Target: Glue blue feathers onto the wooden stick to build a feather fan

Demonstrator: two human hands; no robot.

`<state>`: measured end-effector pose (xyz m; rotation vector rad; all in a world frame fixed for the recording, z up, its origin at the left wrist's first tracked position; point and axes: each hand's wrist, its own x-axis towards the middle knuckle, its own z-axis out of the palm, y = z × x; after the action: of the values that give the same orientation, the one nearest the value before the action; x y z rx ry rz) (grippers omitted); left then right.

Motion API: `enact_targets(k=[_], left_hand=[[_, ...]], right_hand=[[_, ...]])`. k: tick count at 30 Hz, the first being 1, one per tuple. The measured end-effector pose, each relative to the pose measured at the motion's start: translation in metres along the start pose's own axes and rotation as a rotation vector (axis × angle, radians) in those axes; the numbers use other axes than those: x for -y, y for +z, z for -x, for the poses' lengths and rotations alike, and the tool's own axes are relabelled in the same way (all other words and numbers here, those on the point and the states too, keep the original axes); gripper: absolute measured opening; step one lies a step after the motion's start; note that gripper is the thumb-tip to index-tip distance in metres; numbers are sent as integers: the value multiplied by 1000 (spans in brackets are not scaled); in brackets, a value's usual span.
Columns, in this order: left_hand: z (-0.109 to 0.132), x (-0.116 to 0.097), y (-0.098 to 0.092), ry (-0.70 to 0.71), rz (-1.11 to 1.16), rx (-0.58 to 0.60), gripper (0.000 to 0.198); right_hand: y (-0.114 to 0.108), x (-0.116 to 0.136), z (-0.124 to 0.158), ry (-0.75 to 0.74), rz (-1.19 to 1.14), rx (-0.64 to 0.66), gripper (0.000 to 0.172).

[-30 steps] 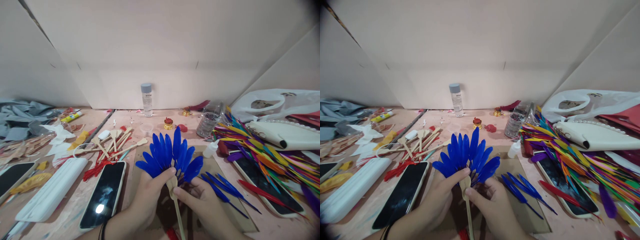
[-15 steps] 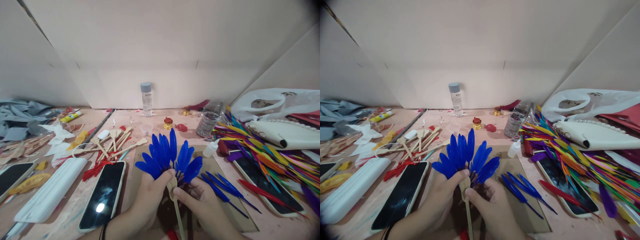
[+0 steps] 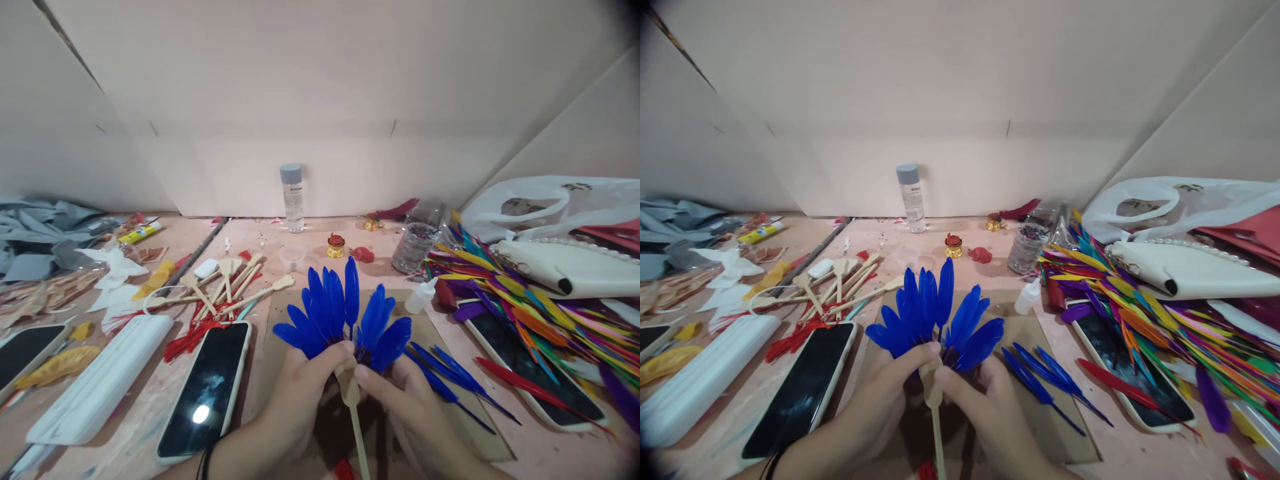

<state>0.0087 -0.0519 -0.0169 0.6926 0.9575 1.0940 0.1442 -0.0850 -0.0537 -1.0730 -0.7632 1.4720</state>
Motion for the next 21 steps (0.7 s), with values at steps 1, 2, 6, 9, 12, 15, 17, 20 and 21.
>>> enact_targets(k=[1,2,6,9,12,15,17,20,21], left_hand=[[1,0,0,-22,13,24,12],[1,-1,0,-38,22,48,13],[2,-2,1,-6,21,92,17],[1,-3,1,34,-5,105,18],[0,-2,0,64,-23,96,21],[-1,-2,-2,80,-51,82,19],[-1,-1,-4,91,-75,91,17],[-2,1,-5,108,-99,88,20],[-3,2,-6,111,-110,88,21]], right_hand=[[0,0,0,-4,-34,-11,35],[0,0,0,-9,-62,-30,33],[2,4,0,-11,-109,-110,35],[2,6,0,-12,-101,-123,34],[0,6,0,-16,-74,-143,36],[-2,5,-1,-15,-59,-103,38],[-3,5,-2,-10,-58,-67,39],[-3,5,-2,2,-55,-60,41],[-4,5,-2,4,-55,-62,41]])
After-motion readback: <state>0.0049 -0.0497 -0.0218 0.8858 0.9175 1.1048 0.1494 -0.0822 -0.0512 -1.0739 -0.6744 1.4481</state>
